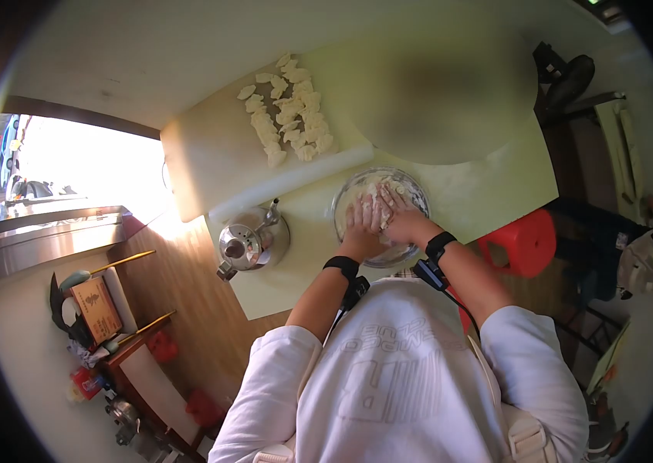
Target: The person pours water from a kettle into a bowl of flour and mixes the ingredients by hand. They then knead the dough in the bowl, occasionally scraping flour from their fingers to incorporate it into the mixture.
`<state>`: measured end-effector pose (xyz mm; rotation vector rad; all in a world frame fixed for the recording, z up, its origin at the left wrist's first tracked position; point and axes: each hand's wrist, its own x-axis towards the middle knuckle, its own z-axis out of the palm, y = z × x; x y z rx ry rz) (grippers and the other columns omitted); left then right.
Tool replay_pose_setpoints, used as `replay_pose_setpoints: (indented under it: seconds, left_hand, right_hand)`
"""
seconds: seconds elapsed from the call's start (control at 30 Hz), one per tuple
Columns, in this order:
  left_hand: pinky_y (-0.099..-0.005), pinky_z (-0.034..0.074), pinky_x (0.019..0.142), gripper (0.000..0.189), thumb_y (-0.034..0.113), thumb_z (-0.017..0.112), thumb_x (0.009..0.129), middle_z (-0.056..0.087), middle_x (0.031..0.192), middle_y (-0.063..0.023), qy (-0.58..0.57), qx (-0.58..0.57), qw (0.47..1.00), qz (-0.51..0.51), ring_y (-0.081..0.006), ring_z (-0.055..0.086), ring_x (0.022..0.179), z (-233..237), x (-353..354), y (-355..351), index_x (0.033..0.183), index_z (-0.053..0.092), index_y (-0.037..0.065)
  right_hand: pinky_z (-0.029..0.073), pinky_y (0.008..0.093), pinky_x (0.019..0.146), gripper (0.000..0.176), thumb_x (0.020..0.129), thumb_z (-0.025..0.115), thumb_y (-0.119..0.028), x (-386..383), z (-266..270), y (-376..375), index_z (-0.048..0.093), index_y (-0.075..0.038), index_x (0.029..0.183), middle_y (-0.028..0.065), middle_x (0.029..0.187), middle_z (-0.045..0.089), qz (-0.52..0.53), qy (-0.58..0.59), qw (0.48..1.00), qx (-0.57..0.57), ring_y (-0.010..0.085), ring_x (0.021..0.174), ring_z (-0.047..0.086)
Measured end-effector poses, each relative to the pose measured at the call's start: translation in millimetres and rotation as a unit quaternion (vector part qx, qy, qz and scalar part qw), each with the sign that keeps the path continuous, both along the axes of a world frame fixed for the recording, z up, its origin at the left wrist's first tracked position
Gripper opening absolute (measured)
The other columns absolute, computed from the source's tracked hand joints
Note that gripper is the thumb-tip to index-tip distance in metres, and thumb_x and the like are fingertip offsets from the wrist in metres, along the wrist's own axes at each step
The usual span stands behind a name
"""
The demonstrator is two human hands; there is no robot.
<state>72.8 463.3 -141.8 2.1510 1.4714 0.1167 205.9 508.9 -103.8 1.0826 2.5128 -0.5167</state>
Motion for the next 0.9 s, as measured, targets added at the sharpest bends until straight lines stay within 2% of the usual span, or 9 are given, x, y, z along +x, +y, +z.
replay_pose_setpoints:
  seconds: [0.2, 0.3, 0.37, 0.43, 0.47, 0.5, 0.6, 0.83, 0.9]
  left_hand:
    - [-0.0527, 0.006, 0.093, 0.087, 0.047, 0.053, 0.064, 0.008, 0.13, -0.0198, 0.079, -0.045, 0.995, -0.051, -0.0403, 0.003, 0.119, 19.4, -9.0, 1.2, 0.125, 0.013, -0.001]
    - [-0.0533, 0.009, 0.093, 0.075, 0.043, 0.05, 0.07, 0.012, 0.13, -0.0185, -0.033, -0.131, 0.99, -0.032, -0.0427, 0.005, 0.118, 44.4, -24.4, 3.4, 0.124, 0.019, 0.002]
    - [-0.0501, 0.013, 0.093, 0.065, 0.039, 0.049, 0.074, 0.015, 0.13, -0.0169, -0.122, -0.143, 0.981, -0.043, -0.0369, 0.009, 0.12, 53.1, -33.3, 1.7, 0.123, 0.023, 0.004]
    - [-0.0429, 0.014, 0.096, 0.056, 0.03, 0.049, 0.076, 0.019, 0.129, -0.0166, -0.118, -0.123, 0.985, -0.014, -0.0316, 0.011, 0.121, 57.7, -37.9, -5.2, 0.122, 0.028, 0.005]
    - [-0.0388, 0.016, 0.096, 0.052, 0.025, 0.047, 0.077, 0.022, 0.128, -0.0153, -0.311, -0.181, 0.928, 0.099, -0.0288, 0.015, 0.12, 56.9, -39.9, -7.5, 0.121, 0.029, 0.004]
    - [-0.0346, 0.018, 0.096, 0.048, 0.02, 0.046, 0.078, 0.025, 0.127, -0.0139, -0.486, -0.228, 0.818, 0.206, -0.0259, 0.018, 0.12, 55.6, -42.0, -9.5, 0.12, 0.03, 0.003]
    - [-0.0292, 0.022, 0.093, 0.038, 0.012, 0.043, 0.078, 0.034, 0.121, -0.0106, -0.535, -0.222, 0.756, 0.304, -0.0214, 0.028, 0.115, 46.2, -44.2, -11.0, 0.114, 0.036, 0.002]
    - [-0.0288, 0.031, 0.086, 0.031, 0.014, 0.046, 0.077, 0.045, 0.106, -0.0134, -0.531, -0.166, 0.775, 0.299, -0.0218, 0.041, 0.102, 41.8, -57.3, -14.3, 0.103, 0.042, -0.001]
    - [-0.0313, 0.03, 0.087, 0.03, 0.015, 0.046, 0.076, 0.044, 0.103, -0.0168, -0.479, -0.032, 0.835, 0.269, -0.0265, 0.041, 0.101, 30.1, -59.3, -23.1, 0.1, 0.042, -0.002]
  right_hand:
    - [0.014, 0.0348, 0.098, 0.084, 0.065, 0.057, -0.037, 0.6, -10.9, 1.4, 0.012, 0.0, 0.125, 0.0182, 0.131, 0.007, -0.07, 0.102, 0.99, -0.069, 0.0304, 0.121, 0.007]
    - [0.019, 0.034, 0.096, 0.084, 0.065, 0.058, -0.038, 4.5, 22.3, 5.0, 0.014, 0.001, 0.124, 0.0203, 0.13, 0.009, -0.091, 0.063, 0.978, -0.178, 0.0332, 0.12, 0.011]
    - [0.021, 0.0342, 0.095, 0.088, 0.063, 0.06, -0.038, 6.4, 7.4, -6.9, 0.011, 0.0, 0.125, 0.0218, 0.129, 0.007, -0.087, 0.11, 0.983, -0.116, 0.0344, 0.119, 0.011]
    - [0.019, 0.0352, 0.096, 0.091, 0.062, 0.062, -0.039, -2.4, 26.7, -14.0, 0.008, -0.001, 0.125, 0.0221, 0.13, 0.004, -0.208, 0.206, 0.951, -0.1, 0.0344, 0.12, 0.009]
    - [0.019, 0.0352, 0.096, 0.091, 0.062, 0.062, -0.039, -5.4, 23.0, -14.7, 0.008, -0.001, 0.125, 0.0221, 0.13, 0.004, -0.204, 0.207, 0.952, -0.101, 0.0344, 0.12, 0.009]
    - [0.018, 0.0358, 0.096, 0.095, 0.06, 0.063, -0.04, -8.4, 15.7, -15.4, 0.007, 0.0, 0.125, 0.0239, 0.129, 0.003, -0.2, 0.218, 0.952, -0.073, 0.0361, 0.12, 0.007]
    - [0.016, 0.0368, 0.096, 0.102, 0.056, 0.066, -0.042, -18.9, 5.4, -18.3, 0.005, 0.003, 0.124, 0.0278, 0.127, 0.0, -0.226, 0.232, 0.945, -0.051, 0.0397, 0.119, 0.004]
    - [0.015, 0.036, 0.097, 0.112, 0.047, 0.071, -0.042, -38.1, -7.9, -13.2, 0.005, 0.014, 0.119, 0.0321, 0.125, 0.004, -0.237, 0.216, 0.947, -0.027, 0.0416, 0.118, 0.005]
    - [0.016, 0.0347, 0.097, 0.11, 0.047, 0.071, -0.04, -40.8, -1.0, -10.6, 0.008, 0.015, 0.119, 0.0314, 0.125, 0.007, -0.232, 0.212, 0.948, -0.05, 0.0397, 0.118, 0.008]
